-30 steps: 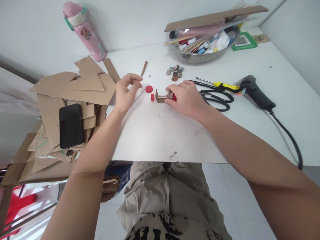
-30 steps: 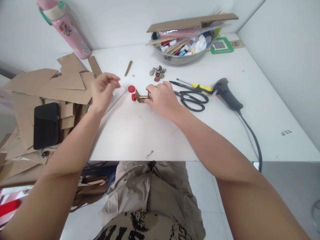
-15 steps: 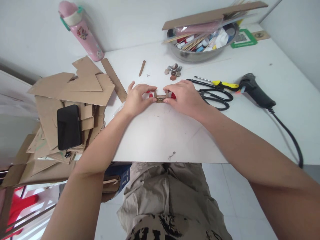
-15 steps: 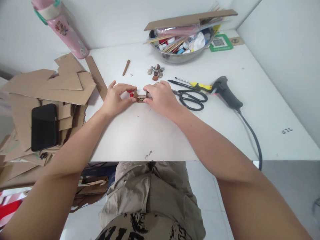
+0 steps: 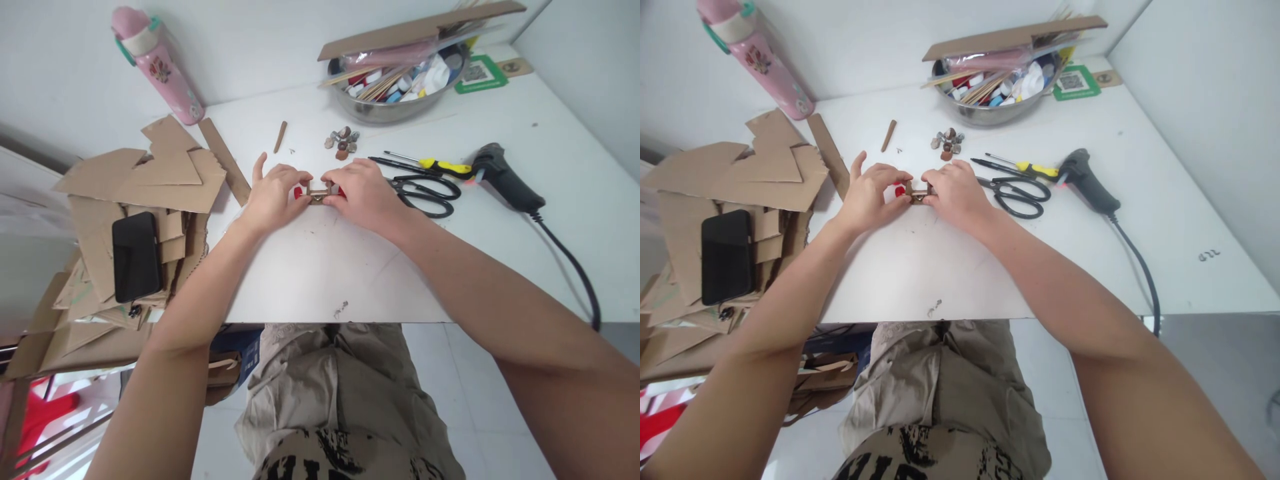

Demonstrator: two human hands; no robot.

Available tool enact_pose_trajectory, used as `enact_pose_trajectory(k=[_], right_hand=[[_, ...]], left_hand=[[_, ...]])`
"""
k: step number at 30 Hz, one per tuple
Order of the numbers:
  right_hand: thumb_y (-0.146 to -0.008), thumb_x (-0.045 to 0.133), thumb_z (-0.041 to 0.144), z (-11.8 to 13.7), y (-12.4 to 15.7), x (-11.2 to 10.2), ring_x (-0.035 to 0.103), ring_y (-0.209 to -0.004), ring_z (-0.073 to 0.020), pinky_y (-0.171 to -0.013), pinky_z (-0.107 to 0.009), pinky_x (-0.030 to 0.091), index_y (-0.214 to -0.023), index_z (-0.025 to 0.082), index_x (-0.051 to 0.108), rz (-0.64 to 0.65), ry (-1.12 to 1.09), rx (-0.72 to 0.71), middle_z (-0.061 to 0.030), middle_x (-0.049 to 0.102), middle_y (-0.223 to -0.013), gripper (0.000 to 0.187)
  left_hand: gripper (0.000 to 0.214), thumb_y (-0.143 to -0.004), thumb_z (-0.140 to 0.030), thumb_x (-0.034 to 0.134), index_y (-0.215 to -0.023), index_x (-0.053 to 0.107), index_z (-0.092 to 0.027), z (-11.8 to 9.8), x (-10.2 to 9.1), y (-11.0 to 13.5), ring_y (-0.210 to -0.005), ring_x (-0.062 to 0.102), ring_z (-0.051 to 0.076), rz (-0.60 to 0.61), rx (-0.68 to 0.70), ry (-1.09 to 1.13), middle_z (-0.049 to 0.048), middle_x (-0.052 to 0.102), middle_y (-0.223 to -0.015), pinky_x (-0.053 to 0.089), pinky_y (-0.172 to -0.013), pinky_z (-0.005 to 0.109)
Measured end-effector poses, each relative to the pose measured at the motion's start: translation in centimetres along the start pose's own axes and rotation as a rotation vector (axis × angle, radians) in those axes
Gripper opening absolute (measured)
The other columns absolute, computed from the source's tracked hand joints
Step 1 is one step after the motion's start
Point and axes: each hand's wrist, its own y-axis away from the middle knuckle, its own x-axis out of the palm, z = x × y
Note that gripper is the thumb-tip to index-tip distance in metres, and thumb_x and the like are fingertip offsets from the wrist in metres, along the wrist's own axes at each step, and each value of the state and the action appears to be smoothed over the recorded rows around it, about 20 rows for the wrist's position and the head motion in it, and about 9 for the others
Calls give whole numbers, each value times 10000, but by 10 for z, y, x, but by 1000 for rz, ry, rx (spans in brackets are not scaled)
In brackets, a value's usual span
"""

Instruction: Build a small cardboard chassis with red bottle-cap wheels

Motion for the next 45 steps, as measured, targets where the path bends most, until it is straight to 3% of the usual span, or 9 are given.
enact_pose_trajectory(k=[9,12,17,22,28,32,38,45], right_hand=[[-1024,632,299,4,-1,-4,705,-1193,-432,-1143,-612,438,-1298,227,806,13,14,17,-175,841,-1207,332],[-1019,617,314,2,0,-4,698,-1182,-430,-1133,-614,436,-1302,224,803,20,3,9,-178,838,-1219,350],[-1021,602,328,-3,3,-3,694,-1172,-433,-1128,-641,436,-1334,266,796,-1,-36,-27,-151,846,-1217,374],[-1026,585,328,-4,6,-3,698,-1218,-445,-1167,-659,416,-1385,255,774,16,-48,-24,-163,838,-1257,412],[-1028,570,338,-4,7,-5,695,-1236,-447,-1191,-660,400,-1425,261,748,33,-58,-28,-163,828,-1298,442],[-1023,604,345,-9,8,-2,703,-1236,-429,-1159,-617,455,-1469,244,723,27,-58,-38,-158,826,-1269,473],[-891,773,319,-27,12,8,715,-1283,-401,-1078,-554,570,-1553,231,645,-40,-175,-19,-149,777,-1452,680],[-892,759,244,-31,11,8,750,-1072,-337,-979,-499,603,-1263,236,725,-62,-215,-14,-97,828,-1116,372]], left_hand=[[258,-923,-337,668,-1141,800,-378,-2,1,0,-1248,767,306,-6,-15,0,4,861,-1075,183,-1465,692],[273,-948,-346,684,-1202,783,-369,2,3,3,-1279,767,302,-5,-43,2,9,865,-1159,215,-1455,681],[549,-909,-387,805,-1429,639,-327,15,3,11,-1375,732,318,25,-96,9,64,836,-1350,334,-1385,678],[351,-904,-363,794,-1230,666,-332,18,-1,14,-1244,765,288,7,-81,-24,25,842,-1264,345,-1377,618],[154,-908,-328,739,-1061,723,-319,11,-4,12,-1189,774,317,53,-107,-37,17,858,-1146,373,-1335,669],[161,-910,-313,711,-1065,751,-329,8,-6,11,-1169,777,309,60,-97,-29,8,858,-1118,356,-1350,671],[182,-923,-305,710,-1099,753,-306,4,-7,11,-1199,771,299,100,-120,-42,4,850,-1147,303,-1377,672],[184,-920,-290,737,-1104,753,-300,2,-7,10,-1203,777,288,115,-153,-19,-3,852,-1150,280,-1389,648]])
